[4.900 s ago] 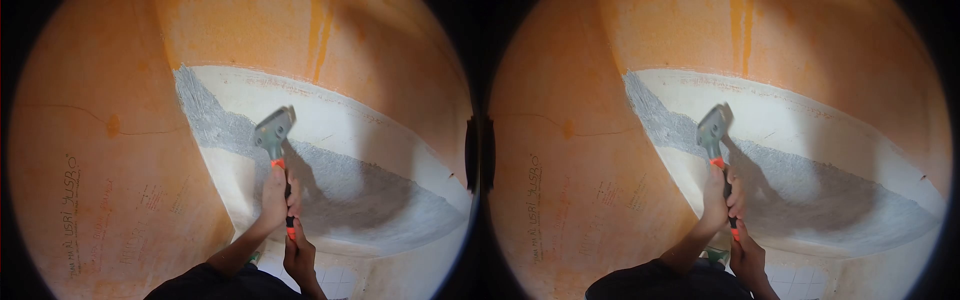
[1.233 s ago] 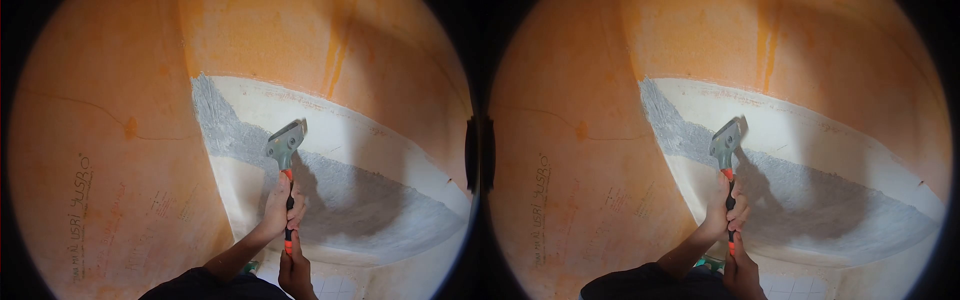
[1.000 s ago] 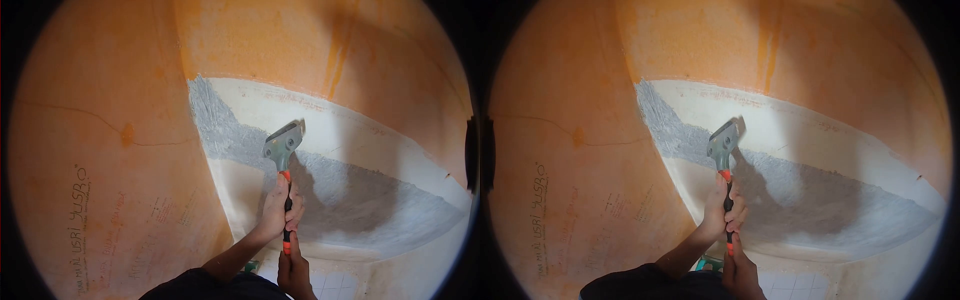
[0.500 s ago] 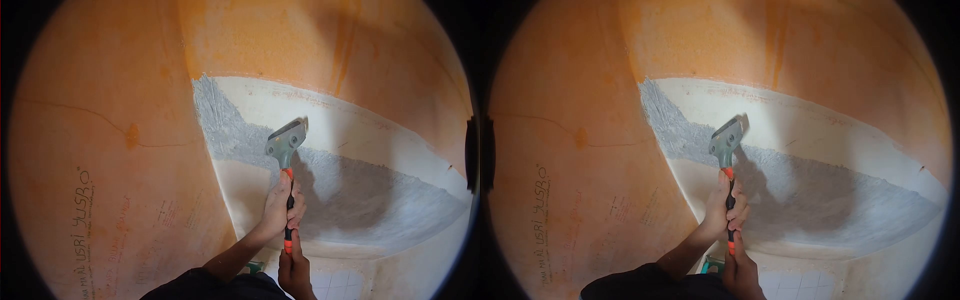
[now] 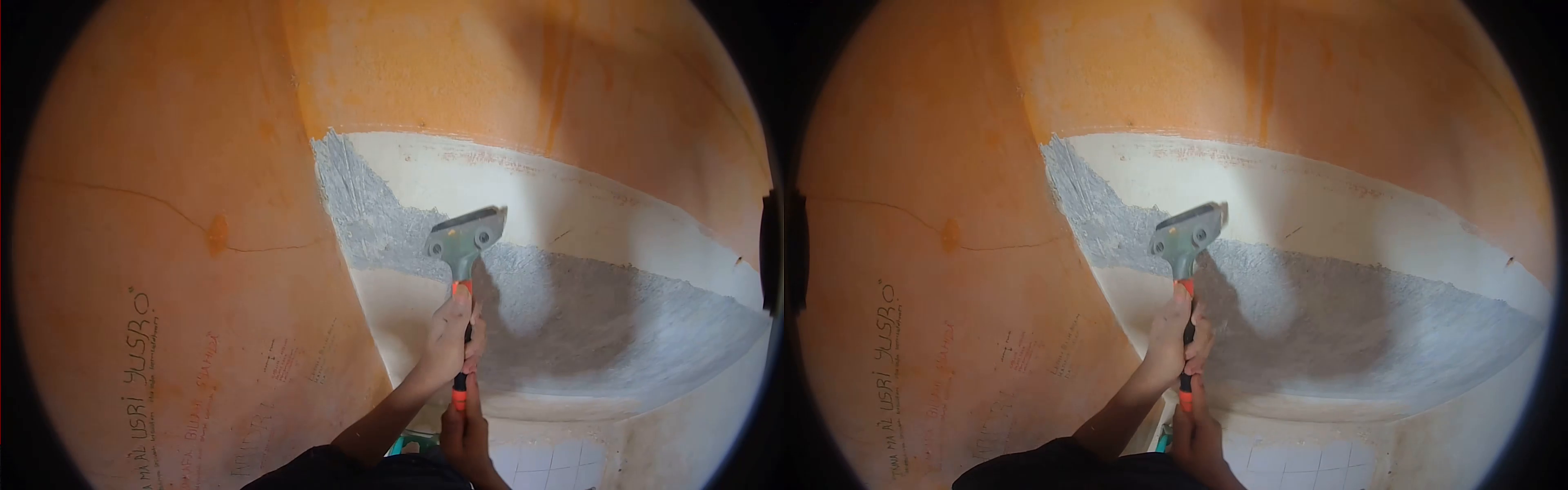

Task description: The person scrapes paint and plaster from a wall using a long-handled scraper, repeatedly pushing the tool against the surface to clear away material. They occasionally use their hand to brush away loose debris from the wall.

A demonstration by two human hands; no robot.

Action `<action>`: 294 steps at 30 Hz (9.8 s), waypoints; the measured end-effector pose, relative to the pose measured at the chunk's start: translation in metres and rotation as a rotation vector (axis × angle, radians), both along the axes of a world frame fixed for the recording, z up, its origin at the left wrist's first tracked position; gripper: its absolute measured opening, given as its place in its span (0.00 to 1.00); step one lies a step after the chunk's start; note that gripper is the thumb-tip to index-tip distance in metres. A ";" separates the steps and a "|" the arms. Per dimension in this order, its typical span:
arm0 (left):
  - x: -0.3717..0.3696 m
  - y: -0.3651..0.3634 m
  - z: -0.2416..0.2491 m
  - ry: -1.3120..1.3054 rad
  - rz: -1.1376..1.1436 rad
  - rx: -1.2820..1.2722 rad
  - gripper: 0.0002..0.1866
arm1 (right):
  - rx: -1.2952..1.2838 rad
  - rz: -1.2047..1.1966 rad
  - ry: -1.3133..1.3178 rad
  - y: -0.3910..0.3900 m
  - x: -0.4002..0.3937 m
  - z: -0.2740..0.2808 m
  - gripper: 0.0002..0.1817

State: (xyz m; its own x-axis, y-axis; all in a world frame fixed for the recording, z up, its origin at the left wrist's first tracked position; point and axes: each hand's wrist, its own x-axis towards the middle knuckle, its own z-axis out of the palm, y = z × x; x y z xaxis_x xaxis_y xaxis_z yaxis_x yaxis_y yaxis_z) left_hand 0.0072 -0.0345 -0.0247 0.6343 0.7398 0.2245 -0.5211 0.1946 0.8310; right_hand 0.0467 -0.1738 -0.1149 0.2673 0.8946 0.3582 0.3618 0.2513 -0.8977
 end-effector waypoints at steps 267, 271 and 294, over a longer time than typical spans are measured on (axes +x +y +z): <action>0.039 0.001 -0.011 -0.012 -0.182 -0.204 0.25 | -0.033 -0.147 0.195 -0.034 0.043 -0.046 0.27; 0.046 -0.008 0.009 -0.017 -0.130 -0.258 0.25 | -0.040 -0.133 -0.007 -0.044 0.059 -0.016 0.28; 0.061 -0.016 0.025 -0.257 -0.038 -0.273 0.24 | -0.206 -0.053 -0.149 -0.055 0.084 0.052 0.30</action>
